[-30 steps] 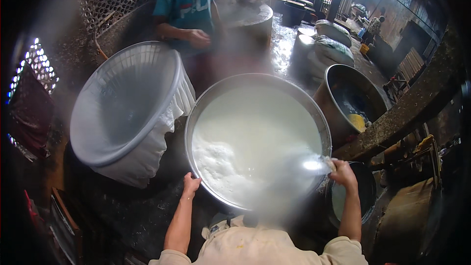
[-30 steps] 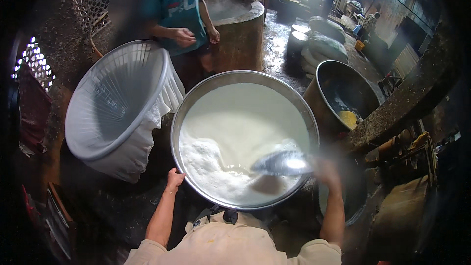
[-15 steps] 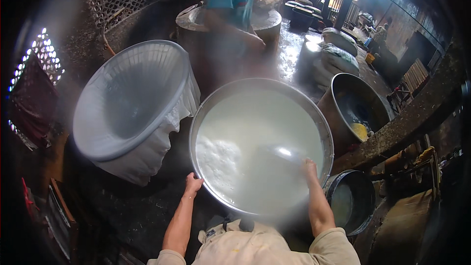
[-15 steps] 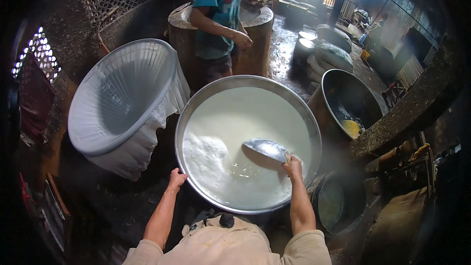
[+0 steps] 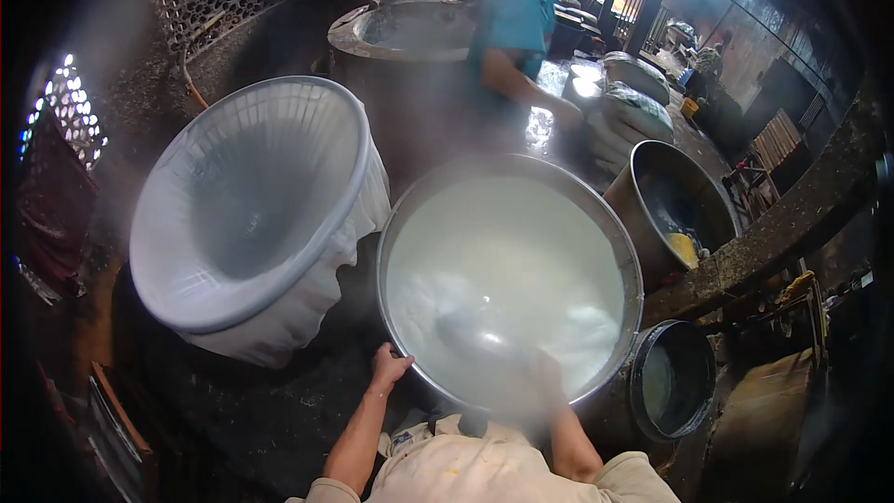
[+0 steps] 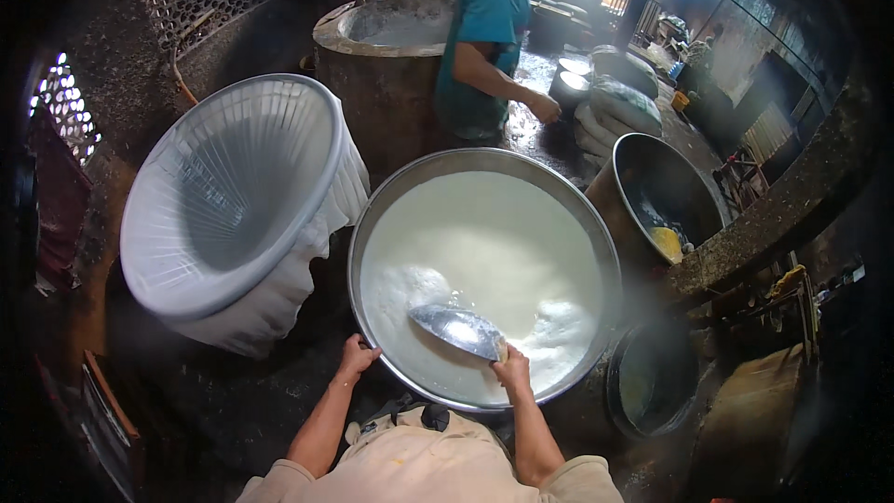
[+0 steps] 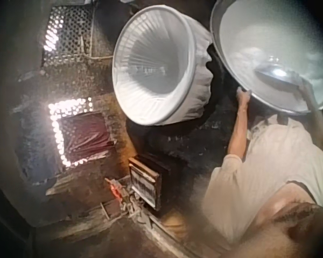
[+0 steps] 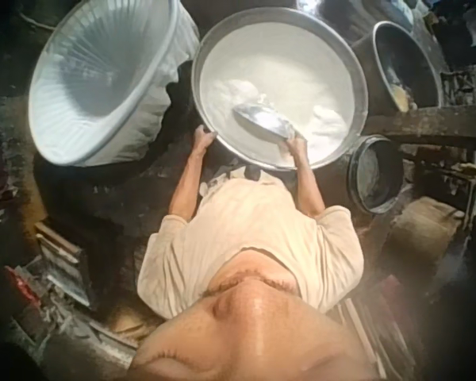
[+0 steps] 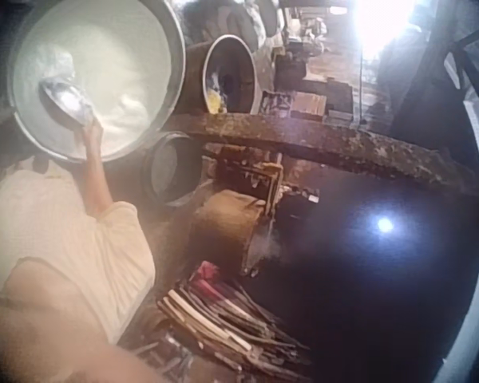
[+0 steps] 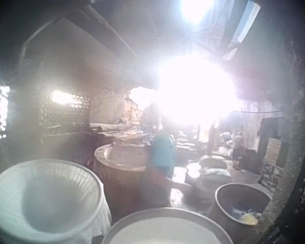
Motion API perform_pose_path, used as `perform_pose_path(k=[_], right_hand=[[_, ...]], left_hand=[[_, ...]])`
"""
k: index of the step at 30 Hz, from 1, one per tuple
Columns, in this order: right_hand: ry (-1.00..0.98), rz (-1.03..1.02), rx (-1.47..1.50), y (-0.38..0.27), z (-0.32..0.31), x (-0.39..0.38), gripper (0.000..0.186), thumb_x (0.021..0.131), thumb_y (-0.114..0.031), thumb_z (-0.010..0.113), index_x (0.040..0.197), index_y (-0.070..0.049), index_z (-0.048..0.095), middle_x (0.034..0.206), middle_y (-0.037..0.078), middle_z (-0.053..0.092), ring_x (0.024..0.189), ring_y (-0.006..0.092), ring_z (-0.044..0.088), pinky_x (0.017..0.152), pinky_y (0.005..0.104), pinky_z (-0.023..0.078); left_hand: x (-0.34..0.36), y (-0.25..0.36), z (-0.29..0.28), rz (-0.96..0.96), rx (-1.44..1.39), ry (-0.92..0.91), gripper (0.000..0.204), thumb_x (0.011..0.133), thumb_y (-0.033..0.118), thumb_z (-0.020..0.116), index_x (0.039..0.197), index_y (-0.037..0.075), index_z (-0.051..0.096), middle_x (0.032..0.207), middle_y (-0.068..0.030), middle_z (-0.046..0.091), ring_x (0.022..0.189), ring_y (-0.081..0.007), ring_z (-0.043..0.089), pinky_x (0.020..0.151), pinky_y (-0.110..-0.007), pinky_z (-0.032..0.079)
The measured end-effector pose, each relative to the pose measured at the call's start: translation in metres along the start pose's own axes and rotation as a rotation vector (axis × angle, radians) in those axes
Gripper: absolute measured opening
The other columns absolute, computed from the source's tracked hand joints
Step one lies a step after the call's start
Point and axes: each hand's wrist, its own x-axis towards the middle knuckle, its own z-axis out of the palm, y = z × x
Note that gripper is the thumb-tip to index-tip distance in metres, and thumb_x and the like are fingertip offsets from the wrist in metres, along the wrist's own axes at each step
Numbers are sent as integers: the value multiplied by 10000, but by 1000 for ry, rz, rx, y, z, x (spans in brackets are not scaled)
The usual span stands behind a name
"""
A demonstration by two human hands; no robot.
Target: The person stirs a large vat of white liquid with a ladle and then transfers the liquid into metal trays by hand.
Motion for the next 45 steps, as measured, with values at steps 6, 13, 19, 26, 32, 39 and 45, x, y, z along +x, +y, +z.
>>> perform_pose_path(k=[6, 13, 19, 26, 32, 39, 45], right_hand=[[-123, 172, 96, -67, 8, -22, 424, 671, -98, 654, 1090, -51, 610, 609, 74, 590, 457, 137, 544, 412, 291, 472], [-221, 117, 70, -131, -20, 7, 559, 662, -74, 680, 1206, -48, 553, 674, 94, 616, 513, 143, 567, 456, 285, 475], [3, -104, -277, -181, 24, 146, 385, 674, -204, 645, 1029, -62, 604, 943, 214, 632, 910, 388, 601, 792, 449, 491], [-191, 53, -383, -140, 49, 179, 289, 733, -180, 653, 991, -55, 620, 988, 178, 641, 942, 333, 617, 797, 430, 508], [-259, 119, -398, -86, 16, 130, 333, 707, -197, 671, 1013, -74, 624, 986, 178, 641, 935, 334, 618, 792, 425, 510], [-245, 135, -459, -30, -24, 74, 350, 671, -203, 704, 966, -35, 620, 942, 179, 649, 917, 340, 615, 793, 432, 496], [-259, 115, -449, 28, -82, 32, 335, 674, -166, 652, 988, -54, 615, 967, 189, 640, 932, 354, 602, 800, 444, 484]], left_hand=[[-2, 13, -3, -41, 18, -81, 421, 590, 201, 802, 913, 16, 605, 760, -80, 637, 713, -204, 619, 657, -331, 485], [-8, 34, -6, 35, 139, -110, 464, 544, 281, 785, 874, 19, 591, 786, -133, 632, 787, -285, 623, 727, -383, 483], [-6, 28, -16, 47, 142, -138, 446, 560, 308, 748, 849, 20, 568, 802, -138, 624, 796, -323, 613, 720, -396, 479], [-16, 39, -11, 36, 156, -31, 396, 617, 169, 794, 928, 14, 604, 831, -104, 658, 776, -225, 629, 733, -355, 478], [-4, 19, -6, 35, 101, -99, 424, 589, 247, 783, 877, 26, 564, 887, -160, 647, 861, -312, 625, 770, -385, 477], [-1, 12, -8, 28, 23, -91, 392, 607, 200, 777, 894, 11, 590, 885, -152, 655, 838, -261, 634, 750, -353, 483], [-3, 9, -4, 15, -118, -43, 322, 650, 105, 745, 916, -4, 600, 890, -125, 658, 825, -209, 620, 749, -335, 476]])
